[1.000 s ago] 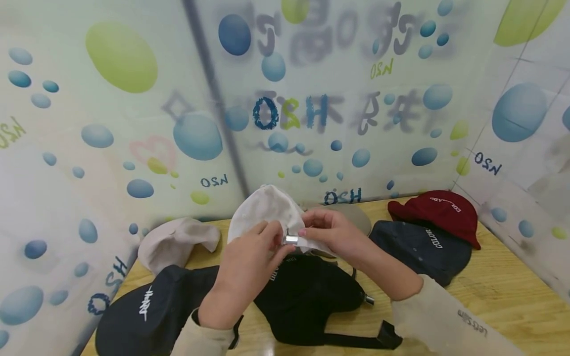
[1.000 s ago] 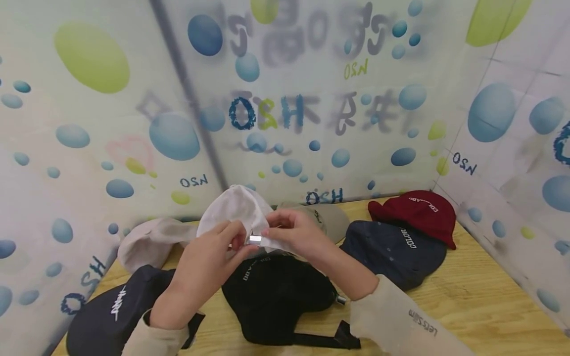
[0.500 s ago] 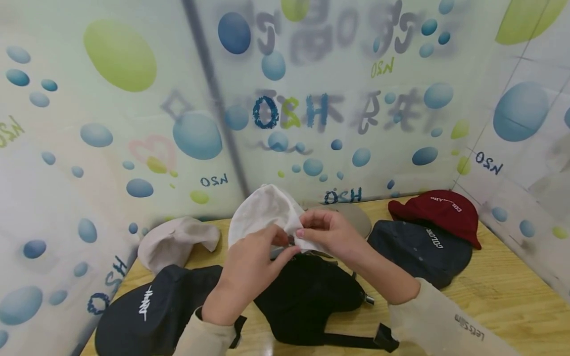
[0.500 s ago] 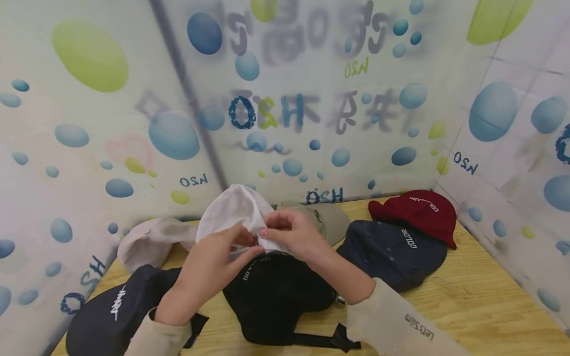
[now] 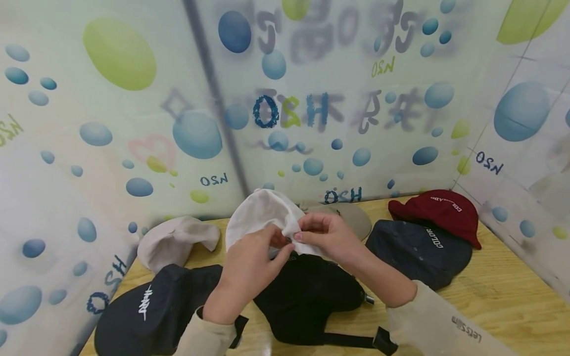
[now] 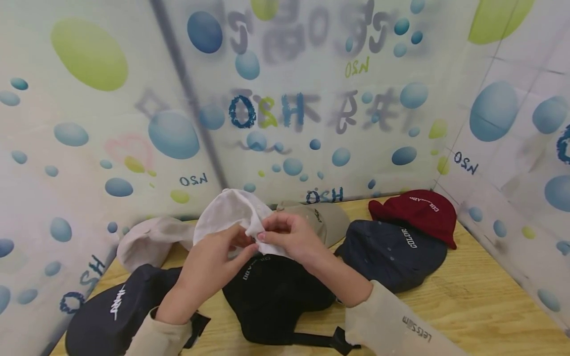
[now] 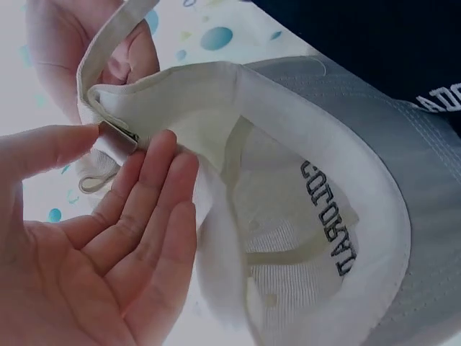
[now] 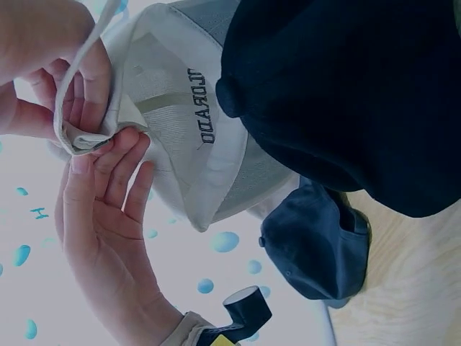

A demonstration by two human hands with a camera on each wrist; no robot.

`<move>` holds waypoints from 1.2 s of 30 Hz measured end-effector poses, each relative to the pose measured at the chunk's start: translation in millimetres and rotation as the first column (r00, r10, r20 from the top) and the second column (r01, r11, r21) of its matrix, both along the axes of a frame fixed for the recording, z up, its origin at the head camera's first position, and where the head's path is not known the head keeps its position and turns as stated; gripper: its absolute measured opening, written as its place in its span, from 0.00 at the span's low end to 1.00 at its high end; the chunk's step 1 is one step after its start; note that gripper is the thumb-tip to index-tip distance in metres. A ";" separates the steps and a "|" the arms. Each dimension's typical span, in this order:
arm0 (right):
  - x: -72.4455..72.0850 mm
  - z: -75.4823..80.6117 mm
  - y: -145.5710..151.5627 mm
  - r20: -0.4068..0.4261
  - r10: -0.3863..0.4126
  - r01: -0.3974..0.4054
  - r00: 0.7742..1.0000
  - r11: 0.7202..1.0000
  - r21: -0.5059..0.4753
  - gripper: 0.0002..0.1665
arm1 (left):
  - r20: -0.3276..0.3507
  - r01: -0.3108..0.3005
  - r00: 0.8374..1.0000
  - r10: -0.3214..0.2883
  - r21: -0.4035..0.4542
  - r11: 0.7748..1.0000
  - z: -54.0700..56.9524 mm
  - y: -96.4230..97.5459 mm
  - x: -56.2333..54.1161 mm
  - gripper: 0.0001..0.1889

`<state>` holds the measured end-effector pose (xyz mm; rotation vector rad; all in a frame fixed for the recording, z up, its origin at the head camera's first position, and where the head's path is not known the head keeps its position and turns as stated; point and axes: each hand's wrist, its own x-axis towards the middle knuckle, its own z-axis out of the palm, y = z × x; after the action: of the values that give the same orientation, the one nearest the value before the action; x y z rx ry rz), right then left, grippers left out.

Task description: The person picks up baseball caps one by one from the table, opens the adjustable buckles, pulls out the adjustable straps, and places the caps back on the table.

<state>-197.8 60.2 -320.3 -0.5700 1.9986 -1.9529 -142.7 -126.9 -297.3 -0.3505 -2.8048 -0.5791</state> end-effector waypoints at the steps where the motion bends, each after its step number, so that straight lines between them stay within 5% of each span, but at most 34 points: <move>1: 0.0 -0.5 -0.1 0.000 0.007 -0.007 1.000 1.000 -0.007 0.15 | 0.006 -0.004 1.000 0.004 0.002 1.000 0.2 0.4 0.0 0.10; 30: -6.6 -9.2 0.5 0.017 0.092 -0.091 0.996 0.993 -0.075 0.13 | -0.027 0.028 0.999 -0.027 0.037 0.999 -7.4 5.4 -5.5 0.07; 36: -7.1 -10.7 2.6 0.079 0.103 -0.093 0.992 0.987 -0.128 0.08 | -0.038 0.025 0.999 -0.024 0.022 0.999 -6.5 1.9 -6.1 0.02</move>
<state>-205.0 62.8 -331.0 -0.5920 1.7736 -2.0169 -148.8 -125.0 -303.9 -0.3878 -2.7596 -0.6031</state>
